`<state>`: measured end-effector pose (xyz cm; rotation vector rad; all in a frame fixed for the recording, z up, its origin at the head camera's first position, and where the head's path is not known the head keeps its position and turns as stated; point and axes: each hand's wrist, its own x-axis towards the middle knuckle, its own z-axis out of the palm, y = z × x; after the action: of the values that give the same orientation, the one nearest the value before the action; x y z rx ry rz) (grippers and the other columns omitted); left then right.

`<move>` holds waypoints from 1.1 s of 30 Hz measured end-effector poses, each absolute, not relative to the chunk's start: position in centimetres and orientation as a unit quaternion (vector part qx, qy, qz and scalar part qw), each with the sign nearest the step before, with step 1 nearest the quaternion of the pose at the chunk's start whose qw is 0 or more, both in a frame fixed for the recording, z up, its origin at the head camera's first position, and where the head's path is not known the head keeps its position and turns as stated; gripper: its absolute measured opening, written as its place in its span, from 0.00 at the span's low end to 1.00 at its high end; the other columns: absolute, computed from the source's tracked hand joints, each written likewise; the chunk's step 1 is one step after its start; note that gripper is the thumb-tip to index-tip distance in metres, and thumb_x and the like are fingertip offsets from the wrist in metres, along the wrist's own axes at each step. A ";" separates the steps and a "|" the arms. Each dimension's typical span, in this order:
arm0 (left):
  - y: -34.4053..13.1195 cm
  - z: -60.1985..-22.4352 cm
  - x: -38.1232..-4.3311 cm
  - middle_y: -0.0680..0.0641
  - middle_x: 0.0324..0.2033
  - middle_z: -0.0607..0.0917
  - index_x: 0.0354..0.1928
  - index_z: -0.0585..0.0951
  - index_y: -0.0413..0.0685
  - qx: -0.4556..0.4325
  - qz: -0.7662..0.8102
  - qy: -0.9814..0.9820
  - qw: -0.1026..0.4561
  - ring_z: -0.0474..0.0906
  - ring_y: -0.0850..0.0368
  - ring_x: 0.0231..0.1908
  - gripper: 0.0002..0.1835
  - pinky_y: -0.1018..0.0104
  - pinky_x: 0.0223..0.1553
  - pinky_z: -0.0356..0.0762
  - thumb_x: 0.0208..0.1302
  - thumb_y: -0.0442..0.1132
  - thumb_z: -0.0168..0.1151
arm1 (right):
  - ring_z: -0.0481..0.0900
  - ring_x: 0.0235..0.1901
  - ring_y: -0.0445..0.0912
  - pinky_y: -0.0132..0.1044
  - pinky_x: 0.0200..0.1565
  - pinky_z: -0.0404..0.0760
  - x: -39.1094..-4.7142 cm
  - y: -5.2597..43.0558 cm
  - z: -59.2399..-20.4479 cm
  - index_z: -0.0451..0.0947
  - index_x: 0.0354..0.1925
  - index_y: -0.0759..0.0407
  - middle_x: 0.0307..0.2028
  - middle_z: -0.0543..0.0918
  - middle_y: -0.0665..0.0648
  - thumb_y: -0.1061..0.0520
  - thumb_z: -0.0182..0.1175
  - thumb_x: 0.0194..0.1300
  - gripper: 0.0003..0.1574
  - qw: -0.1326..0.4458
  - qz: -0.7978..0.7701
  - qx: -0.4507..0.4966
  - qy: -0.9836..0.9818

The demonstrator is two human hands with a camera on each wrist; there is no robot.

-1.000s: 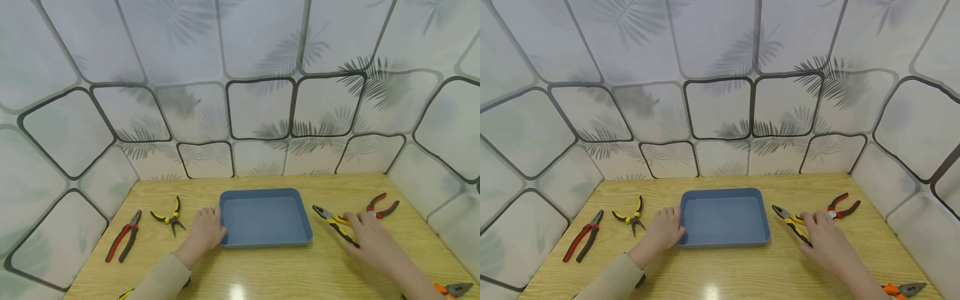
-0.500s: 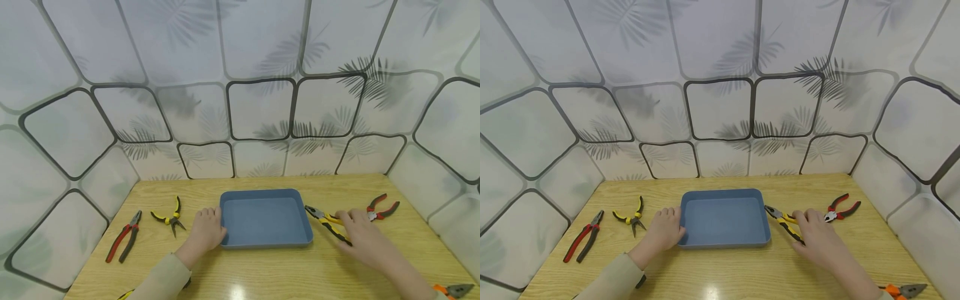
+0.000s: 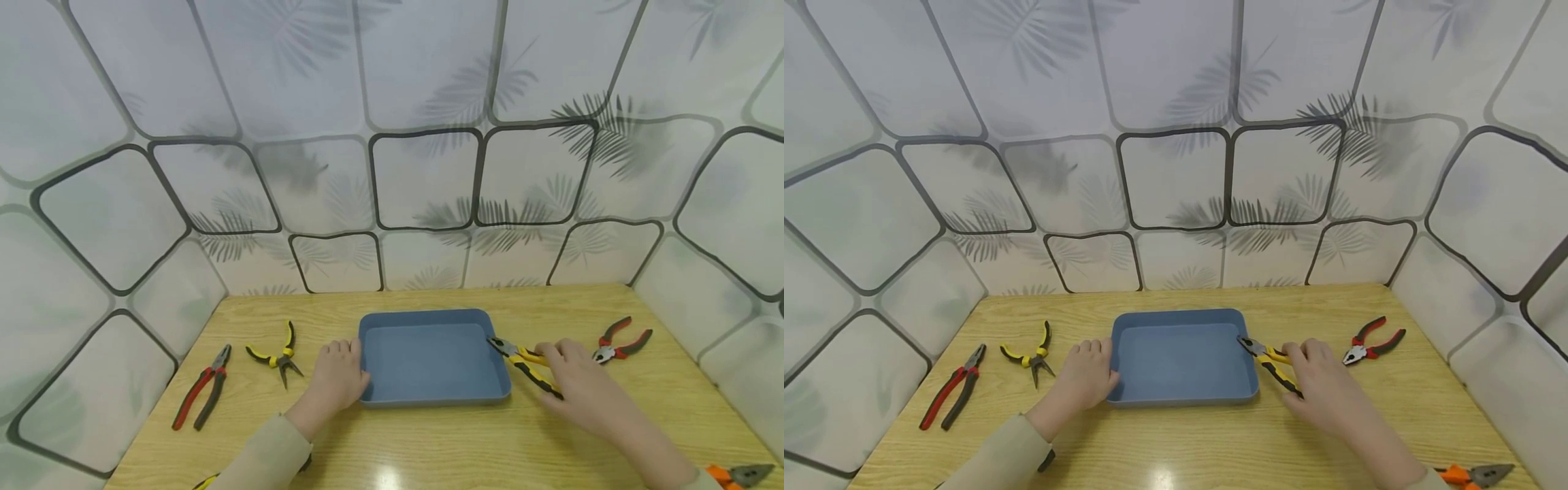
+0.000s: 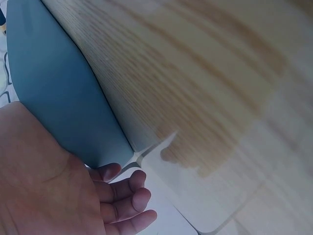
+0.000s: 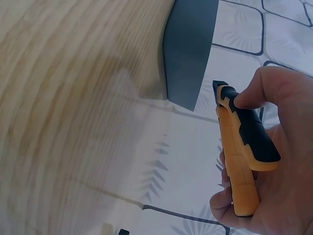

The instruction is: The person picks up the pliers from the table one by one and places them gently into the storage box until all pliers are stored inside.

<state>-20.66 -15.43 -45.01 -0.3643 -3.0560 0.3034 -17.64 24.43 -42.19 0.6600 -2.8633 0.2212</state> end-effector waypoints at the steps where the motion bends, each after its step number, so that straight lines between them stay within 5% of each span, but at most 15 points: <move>1: -15.4 -45.0 -20.7 0.42 0.32 0.73 0.41 0.67 0.41 -0.118 0.098 -0.988 0.025 0.71 0.47 0.36 0.20 0.55 0.42 0.70 0.63 0.53 0.50 | 0.64 0.31 0.42 0.37 0.32 0.67 -17.7 24.3 -42.2 0.67 0.55 0.57 0.36 0.70 0.53 0.48 0.66 0.51 0.35 0.100 0.076 0.224 -0.966; 33: -15.5 -45.1 -20.6 0.41 0.36 0.74 0.47 0.68 0.40 -0.112 0.088 -0.990 0.008 0.72 0.47 0.39 0.22 0.53 0.45 0.70 0.64 0.53 0.50 | 0.62 0.33 0.42 0.35 0.33 0.65 -19.3 21.5 -42.2 0.67 0.53 0.54 0.35 0.67 0.49 0.47 0.63 0.52 0.31 0.111 0.076 0.261 -0.956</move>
<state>-20.64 -15.46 -45.07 -0.3512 -3.0942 0.2763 -19.27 21.52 -42.22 0.7664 -2.8083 0.2227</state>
